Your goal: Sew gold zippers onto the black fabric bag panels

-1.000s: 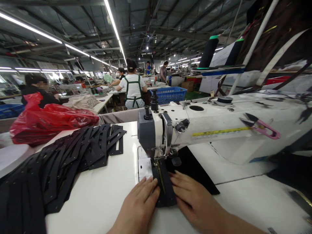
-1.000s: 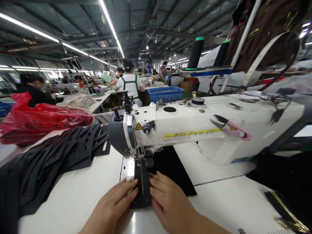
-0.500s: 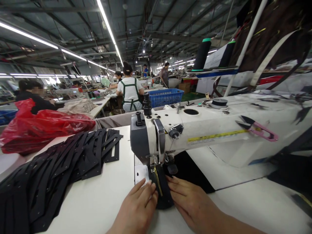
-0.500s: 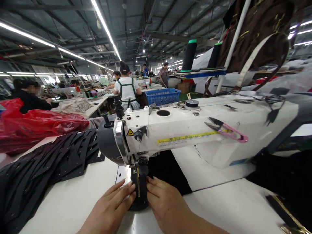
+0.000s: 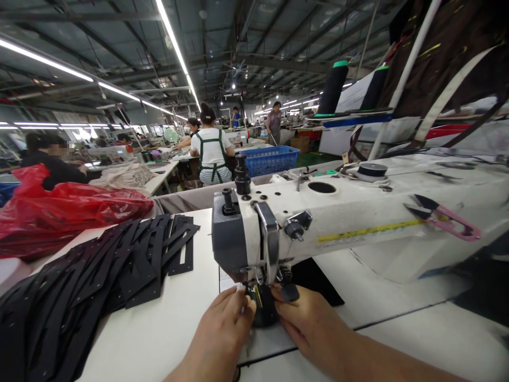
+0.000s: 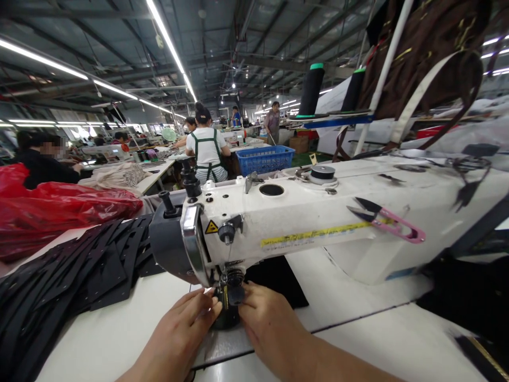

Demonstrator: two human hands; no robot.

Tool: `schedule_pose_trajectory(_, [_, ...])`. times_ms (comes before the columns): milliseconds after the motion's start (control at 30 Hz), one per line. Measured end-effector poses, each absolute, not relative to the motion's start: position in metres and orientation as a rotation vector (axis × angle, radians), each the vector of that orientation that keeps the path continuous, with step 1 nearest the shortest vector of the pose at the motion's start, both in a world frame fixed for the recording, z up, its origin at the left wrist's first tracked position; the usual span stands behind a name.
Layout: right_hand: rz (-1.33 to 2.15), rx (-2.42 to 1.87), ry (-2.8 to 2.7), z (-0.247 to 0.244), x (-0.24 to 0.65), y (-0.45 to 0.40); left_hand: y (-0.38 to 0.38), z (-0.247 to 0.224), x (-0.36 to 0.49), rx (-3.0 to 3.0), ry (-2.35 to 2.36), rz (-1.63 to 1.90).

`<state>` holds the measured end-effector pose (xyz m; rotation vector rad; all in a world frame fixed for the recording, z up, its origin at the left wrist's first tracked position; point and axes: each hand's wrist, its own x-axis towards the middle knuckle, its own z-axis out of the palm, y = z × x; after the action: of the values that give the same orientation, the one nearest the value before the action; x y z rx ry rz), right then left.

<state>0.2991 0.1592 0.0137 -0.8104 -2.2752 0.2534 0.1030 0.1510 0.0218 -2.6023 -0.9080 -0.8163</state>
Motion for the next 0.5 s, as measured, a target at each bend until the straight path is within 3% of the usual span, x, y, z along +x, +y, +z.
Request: schedule_pose_trajectory(500, [0.168,-0.788,-2.233,0.014,0.295,0.176,0.157,0.009,0.093,-2.595,-0.870,-0.772])
